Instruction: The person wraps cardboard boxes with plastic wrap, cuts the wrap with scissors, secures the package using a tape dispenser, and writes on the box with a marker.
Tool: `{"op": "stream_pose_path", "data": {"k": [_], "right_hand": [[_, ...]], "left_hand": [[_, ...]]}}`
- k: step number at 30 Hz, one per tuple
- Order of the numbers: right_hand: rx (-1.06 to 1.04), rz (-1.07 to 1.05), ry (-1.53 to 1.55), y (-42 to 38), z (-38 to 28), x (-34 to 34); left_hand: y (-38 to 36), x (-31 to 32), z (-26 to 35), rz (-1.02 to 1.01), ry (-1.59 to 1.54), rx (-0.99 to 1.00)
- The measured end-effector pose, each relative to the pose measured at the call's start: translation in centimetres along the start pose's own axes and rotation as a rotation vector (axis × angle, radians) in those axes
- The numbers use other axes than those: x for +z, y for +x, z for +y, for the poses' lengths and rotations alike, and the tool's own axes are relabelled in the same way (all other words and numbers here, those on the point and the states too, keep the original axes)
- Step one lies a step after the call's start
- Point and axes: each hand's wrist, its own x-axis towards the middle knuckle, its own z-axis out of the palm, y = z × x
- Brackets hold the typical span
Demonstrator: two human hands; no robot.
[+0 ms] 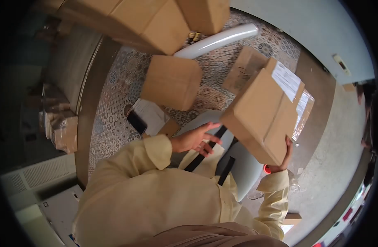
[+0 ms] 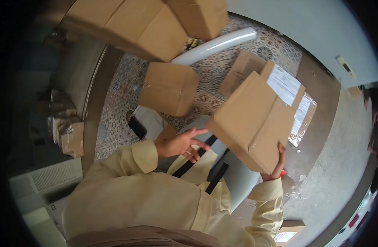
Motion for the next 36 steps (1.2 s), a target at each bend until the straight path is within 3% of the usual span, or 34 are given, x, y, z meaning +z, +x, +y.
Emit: {"op": "stream_pose_path", "data": {"k": [1,2,3,5,8,11,14,15,17,20,22,24,25,27,28,30,34,35,36], "right_hand": [[0.115,-0.099,0.011,0.8,0.9,1.2],[0.108,-0.081,-0.067,1.2,2.2,3.1],[0.096,-0.061,-0.143,1.6,3.6,5.5],[0.032,-0.220,-0.346,2.3,6.4,9.9],[0.045,-0.398,-0.358,3.5,11.2,17.2],[-0.090,-0.429,-0.395,6.6,17.2,21.2],[0.025,-0.154,-0.712,9.2,22.0,21.4],[0.030,-0.153,-0.717,10.8,23.2,20.3],[-0.286,-0.078,-1.171,14.0,25.1,17.6],[-0.372,0.094,-1.240,14.7,27.3,16.7],[-0.370,0.147,-1.265,12.9,28.0,17.6],[-0.513,0.090,-1.040,11.4,28.6,18.0],[-0.501,0.083,-1.043,11.2,28.7,18.3],[-0.588,0.010,-0.944,11.2,28.7,18.7],[-0.581,0.005,-0.948,11.3,28.4,18.8],[-0.567,-0.061,-1.022,12.1,27.8,19.2],[-0.434,0.019,-1.031,11.5,27.6,20.0],[-0.221,0.035,-1.033,10.1,26.6,20.8],[-0.217,0.030,-1.036,9.2,26.2,21.6]], "left_hand": [[-1.8,-1.5,-2.2,0.163,0.054,0.023],[-3.4,-3.1,-4.1,0.321,0.109,0.039],[-4.6,-4.6,-5.7,0.307,0.101,0.058],[-7.4,-7.4,-8.7,0.656,0.307,0.162],[-10.0,-10.7,-10.2,0.693,0.145,0.299],[-11.5,-13.6,-11.8,0.735,0.189,0.413],[-12.3,-15.8,-13.7,0.787,0.197,0.463],[-12.3,-16.3,-14.2,0.787,0.190,0.461],[-12.2,-17.1,-15.2,0.791,0.214,0.407],[-9.8,-18.9,-16.3,0.719,0.230,0.481],[-9.2,-17.4,-13.9,0.732,0.265,0.515],[-7.5,-16.3,-12.1,0.958,0.353,0.792],[-7.3,-15.6,-10.5,0.969,0.347,0.783],[-7.4,-14.1,-7.8,1.115,0.850,1.025],[-6.8,-14.0,-8.1,1.121,0.845,1.019],[-5.6,-13.9,-9.0,0.860,0.815,0.890],[-5.0,-13.0,-11.8,0.743,0.854,0.700],[-5.2,-12.7,-12.4,0.738,0.878,0.714],[-5.2,-12.6,-12.8,0.732,0.901,0.730]]}}
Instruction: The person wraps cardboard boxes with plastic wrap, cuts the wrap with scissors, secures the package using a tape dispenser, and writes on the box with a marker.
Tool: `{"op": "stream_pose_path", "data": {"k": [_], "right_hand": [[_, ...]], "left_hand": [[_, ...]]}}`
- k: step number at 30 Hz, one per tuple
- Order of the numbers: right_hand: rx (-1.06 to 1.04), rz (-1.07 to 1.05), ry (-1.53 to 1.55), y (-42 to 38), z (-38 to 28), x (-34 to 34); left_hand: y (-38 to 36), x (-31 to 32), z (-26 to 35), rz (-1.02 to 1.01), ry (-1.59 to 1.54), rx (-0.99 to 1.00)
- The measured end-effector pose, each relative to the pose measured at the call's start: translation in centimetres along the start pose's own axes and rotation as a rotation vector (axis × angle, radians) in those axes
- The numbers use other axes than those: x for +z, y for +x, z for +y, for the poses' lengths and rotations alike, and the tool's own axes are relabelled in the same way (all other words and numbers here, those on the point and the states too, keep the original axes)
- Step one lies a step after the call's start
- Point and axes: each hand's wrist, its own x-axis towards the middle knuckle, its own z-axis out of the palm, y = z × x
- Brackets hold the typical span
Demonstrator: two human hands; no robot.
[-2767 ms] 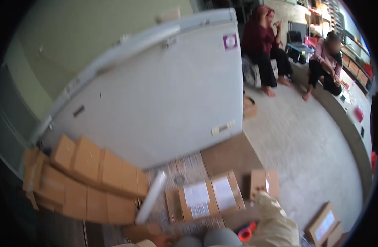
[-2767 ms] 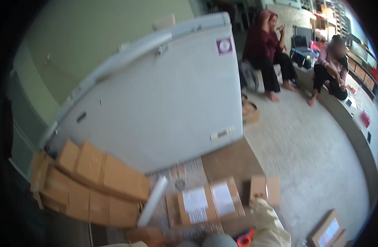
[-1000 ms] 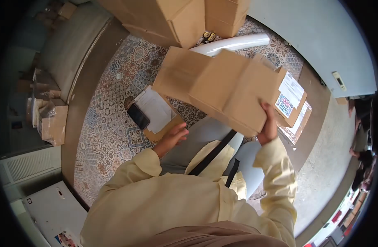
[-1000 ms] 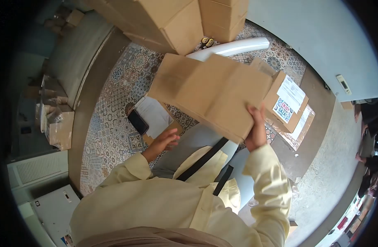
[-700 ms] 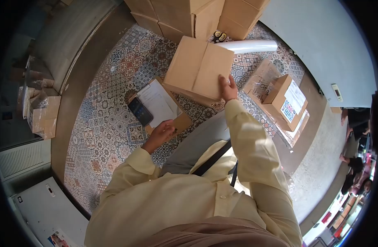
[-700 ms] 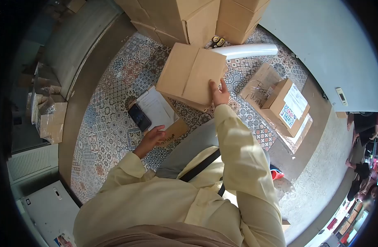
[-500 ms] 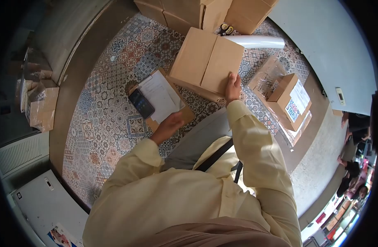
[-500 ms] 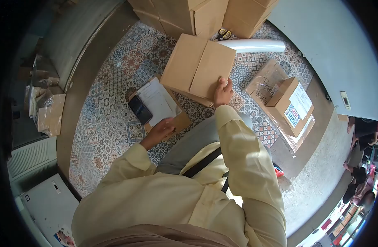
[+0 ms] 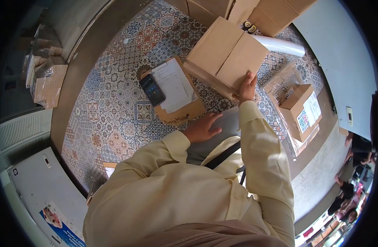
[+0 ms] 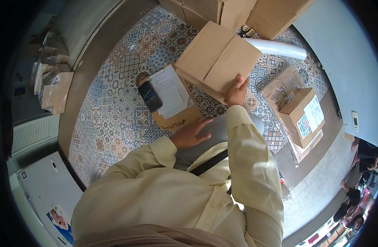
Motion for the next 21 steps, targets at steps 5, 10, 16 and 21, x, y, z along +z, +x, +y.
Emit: {"op": "stream_pose_path", "data": {"k": [5,10,16,21], "right_hand": [[0.100,-0.132,0.057,-0.5,0.7,-0.2],[0.141,-0.198,0.047,0.1,-0.1,-1.2],[0.279,-0.480,0.180,0.3,5.6,-8.9],[-0.126,-0.114,-0.595,-2.4,9.7,-19.6]], "left_hand": [[-0.5,0.6,-1.0,-0.029,0.083,0.046],[0.0,0.1,-0.7,-0.090,0.075,-0.017],[0.0,0.0,-0.8,-0.154,0.097,-0.075],[0.1,-0.4,-1.0,-0.159,0.111,-0.102]]}}
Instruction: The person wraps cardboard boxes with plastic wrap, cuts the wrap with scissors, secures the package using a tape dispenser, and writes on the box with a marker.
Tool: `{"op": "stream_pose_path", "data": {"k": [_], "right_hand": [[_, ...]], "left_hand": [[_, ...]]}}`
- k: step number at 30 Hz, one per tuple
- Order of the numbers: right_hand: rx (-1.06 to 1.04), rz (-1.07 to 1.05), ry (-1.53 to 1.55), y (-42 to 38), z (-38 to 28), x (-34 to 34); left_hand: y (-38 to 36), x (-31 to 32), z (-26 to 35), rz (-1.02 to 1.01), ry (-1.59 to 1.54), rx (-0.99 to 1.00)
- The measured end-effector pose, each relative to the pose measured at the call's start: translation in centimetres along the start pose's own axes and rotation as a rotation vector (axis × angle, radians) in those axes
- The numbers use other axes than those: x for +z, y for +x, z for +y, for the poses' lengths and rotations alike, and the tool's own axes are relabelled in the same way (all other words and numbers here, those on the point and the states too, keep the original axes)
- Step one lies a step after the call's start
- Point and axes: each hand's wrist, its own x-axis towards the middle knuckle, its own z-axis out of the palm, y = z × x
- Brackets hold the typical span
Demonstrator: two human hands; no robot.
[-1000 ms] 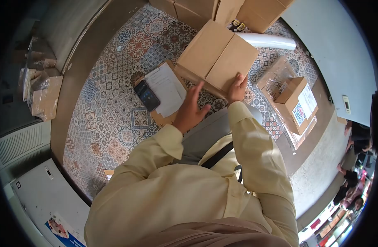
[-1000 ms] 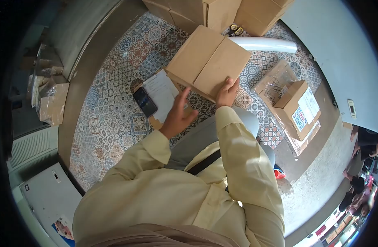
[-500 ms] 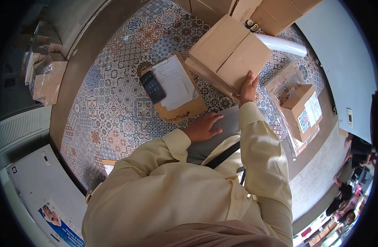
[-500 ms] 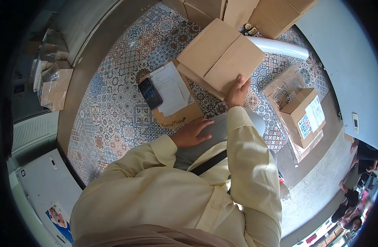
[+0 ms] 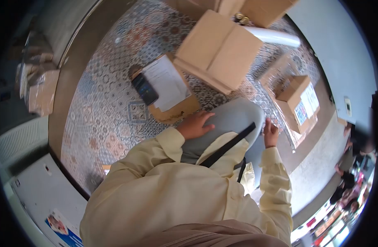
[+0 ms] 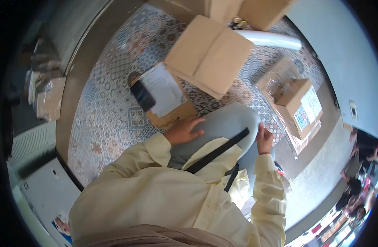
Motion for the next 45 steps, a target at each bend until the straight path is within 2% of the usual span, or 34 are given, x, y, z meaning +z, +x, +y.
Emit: {"op": "stream_pose_path", "data": {"k": [1,3,4,5,7,9,10,12,13,15,16,18,20,21,23,24,25,27,28,30,31,33,35,37,39,41,43,45], "right_hand": [[-0.020,0.112,0.099,-0.9,1.2,-1.3],[0.089,0.210,0.192,-3.2,1.9,-4.3],[-0.005,0.223,0.080,-4.3,3.4,-5.4],[0.052,0.216,-0.072,-5.1,5.6,-6.1],[-0.072,0.243,-0.530,-6.5,11.5,-5.4],[0.412,0.001,-0.638,-7.5,11.4,-3.5],[0.434,0.022,-0.492,-7.6,12.5,-2.2],[0.408,0.043,-0.438,-7.7,13.5,-1.7],[0.377,0.063,-0.401,-7.6,12.9,-1.9],[0.389,0.049,-0.402,-6.7,13.1,-2.2],[0.411,0.037,-0.361,-6.2,13.0,-2.5],[0.452,0.048,-0.301,-5.4,14.2,-3.3],[0.498,0.064,-0.063,-4.6,16.9,-3.2],[0.515,0.086,-0.042,-4.2,17.9,-3.6],[0.691,0.052,0.023,-3.9,20.0,-4.2],[0.638,0.219,-0.141,-3.9,21.7,-3.4],[0.664,0.231,-0.125,-4.1,21.9,-3.6],[0.488,0.357,0.111,-3.7,21.6,-3.6],[0.483,0.318,0.353,-3.1,21.4,-3.7],[0.447,0.308,0.469,-1.9,21.0,-3.5],[0.387,0.295,0.573,-1.0,21.2,-3.3],[0.368,0.293,0.595,0.7,21.1,-2.8],[0.249,0.267,0.642,2.2,20.6,-2.7],[0.285,0.190,0.691,3.1,19.2,-3.5],[0.382,0.126,0.758,3.4,18.9,-3.5],[0.398,0.164,0.760,3.3,19.8,-3.3],[0.455,0.192,0.610,3.1,20.6,-3.9],[0.509,0.221,0.580,3.0,22.2,-4.0]], "left_hand": [[0.5,0.2,0.1,-0.029,0.006,0.034],[1.0,0.7,0.2,-0.027,0.063,-0.081],[1.3,0.6,0.7,-0.027,0.074,-0.084],[1.5,0.4,1.4,-0.064,0.112,-0.080],[1.7,1.0,2.3,-0.096,0.156,-0.090],[1.8,2.4,2.8,-0.081,0.254,-0.064],[1.6,2.8,3.2,-0.086,0.264,-0.056],[1.8,3.6,4.0,-0.090,0.263,-0.148],[2.2,4.1,4.3,-0.116,0.278,-0.093],[2.9,4.9,4.0,-0.105,0.296,-0.232],[3.7,5.2,3.8,-0.131,0.315,-0.180],[5.3,5.9,3.1,-0.073,0.254,-0.247],[8.1,6.2,1.4,-0.107,0.204,-0.230],[9.6,6.3,1.3,-0.120,0.140,-0.247],[12.5,5.9,3.7,-0.134,0.199,-0.173],[14.0,5.9,5.1,-0.142,0.299,-0.084],[15.7,6.1,6.0,-0.144,0.393,0.005],[19.6,6.8,6.9,-0.129,0.407,0.090],[21.7,6.9,7.4,-0.109,0.394,0.119],[26.4,7.3,7.9,-0.103,0.386,0.146],[28.9,7.1,7.8,-0.078,0.359,0.102],[33.8,6.5,7.8,-0.049,0.344,0.048],[38.3,4.9,8.2,0.111,0.627,-0.076],[42.3,2.9,8.1,0.324,0.868,-0.217],[46.4,-0.7,4.2,0.433,0.878,-0.132],[48.6,-3.4,2.5,0.272,0.912,-0.179],[50.4,-5.4,-0.4,0.091,0.635,0.108],[50.5,-4.9,0.4,0.154,0.573,0.169]]}}
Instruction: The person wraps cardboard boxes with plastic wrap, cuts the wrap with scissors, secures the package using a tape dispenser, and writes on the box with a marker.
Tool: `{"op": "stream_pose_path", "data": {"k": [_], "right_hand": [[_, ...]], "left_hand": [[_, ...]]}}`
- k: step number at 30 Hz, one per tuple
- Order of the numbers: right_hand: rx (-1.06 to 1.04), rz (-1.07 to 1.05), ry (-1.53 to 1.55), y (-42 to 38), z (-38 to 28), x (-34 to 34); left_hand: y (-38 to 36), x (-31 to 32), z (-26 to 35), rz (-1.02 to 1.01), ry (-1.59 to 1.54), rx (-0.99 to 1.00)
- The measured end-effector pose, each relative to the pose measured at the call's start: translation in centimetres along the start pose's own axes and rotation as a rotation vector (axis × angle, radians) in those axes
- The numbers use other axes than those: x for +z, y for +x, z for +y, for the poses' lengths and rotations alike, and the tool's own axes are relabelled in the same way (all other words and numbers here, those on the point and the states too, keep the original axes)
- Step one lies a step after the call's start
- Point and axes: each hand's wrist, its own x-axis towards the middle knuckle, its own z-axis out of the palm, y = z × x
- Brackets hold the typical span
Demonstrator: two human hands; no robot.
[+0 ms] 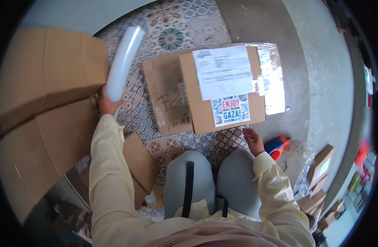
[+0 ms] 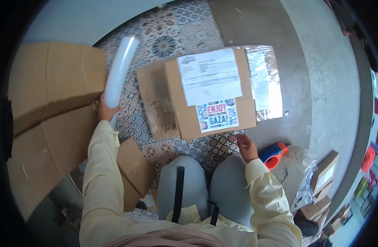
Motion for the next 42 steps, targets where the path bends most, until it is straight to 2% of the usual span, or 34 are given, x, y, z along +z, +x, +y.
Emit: {"op": "stream_pose_path", "data": {"k": [2,4,6,7,8,10,12,14,16,18,19,21,23,24,26,28,30,31,32,34,35,36,38,39,40,42], "right_hand": [[0.048,0.048,-0.021,0.1,1.3,-0.3],[0.037,0.001,0.222,0.4,2.0,-0.7],[0.391,-0.045,0.414,0.1,-0.2,-1.7],[0.491,-0.063,0.610,0.0,-0.6,-1.9],[0.582,-0.093,0.807,0.1,-0.9,-2.0],[0.612,-0.221,1.057,1.0,-1.1,-1.2],[0.513,-0.367,1.172,1.8,-1.7,0.9],[0.526,-0.329,1.084,1.7,-4.5,3.3],[0.583,-0.229,1.171,2.3,-6.3,6.7],[0.303,-0.235,1.287,3.6,-6.9,8.8],[0.285,-0.246,1.295,4.2,-7.2,8.8],[0.285,-0.385,1.510,4.9,-7.5,8.7],[0.323,-0.354,1.527,4.5,-8.3,8.3],[0.365,-0.319,1.532,4.5,-8.6,8.0],[0.369,-0.382,1.556,5.8,-7.8,8.8],[0.402,-0.480,1.374,6.2,-8.1,8.7],[-0.173,-0.593,1.194,3.8,-8.0,3.9],[0.085,-0.725,1.550,5.6,-7.0,3.7],[0.096,-0.741,1.532,5.4,-4.4,1.7],[0.236,-0.896,1.391,0.9,-4.7,-9.5],[0.140,-0.931,1.439,0.5,-4.1,-13.5],[0.118,-0.875,1.358,0.6,-2.9,-15.9],[0.210,-0.811,0.646,-0.1,-4.7,-18.2],[0.098,-0.832,0.271,-0.3,-5.8,-18.0],[0.104,-0.839,0.256,-0.2,-6.6,-17.3],[-0.195,-0.573,-0.655,0.4,-8.1,-14.6]], "left_hand": [[-0.3,-0.7,1.5,-0.008,0.016,-0.052],[-0.2,-0.5,1.3,0.004,0.033,-0.009],[0.6,-1.5,3.6,-0.048,-0.040,-0.037],[1.2,-2.1,6.0,-0.064,-0.051,-0.017],[1.4,-3.2,8.7,-0.122,-0.030,-0.026],[1.8,-4.9,11.8,-0.174,-0.003,-0.022],[2.6,-6.5,14.0,-0.217,-0.099,0.128],[2.4,-9.9,19.0,-0.215,-0.002,0.109],[2.0,-13.0,21.1,-0.205,-0.037,0.199],[-0.2,-16.4,24.5,-0.214,-0.063,0.237],[-1.5,-17.6,26.0,-0.241,-0.101,0.276],[-4.9,-19.8,27.8,-0.247,-0.131,0.308],[-7.9,-20.4,28.7,-0.270,-0.171,0.338],[-9.4,-20.4,29.2,-0.339,-0.188,0.306],[-11.6,-18.9,30.9,-0.502,-0.236,0.273],[-13.0,-16.2,31.4,-0.695,-0.283,0.294],[-14.8,-13.1,31.1,-0.880,-0.273,0.275],[-15.7,-11.4,31.3,-0.957,-0.254,0.252],[-16.7,-9.4,30.6,-0.987,-0.285,0.269],[-17.9,-5.8,30.0,-1.020,-0.265,0.346],[-18.2,-4.1,29.8,-1.025,-0.216,0.397],[-18.7,-2.2,29.3,-1.025,-0.233,0.396],[-19.4,1.9,27.8,-0.844,-0.076,0.654],[-19.3,3.7,27.1,-0.775,-0.092,0.658],[-19.2,4.8,27.0,-0.703,-0.107,0.655],[-19.5,7.0,26.8,-0.564,-0.018,0.599]]}}
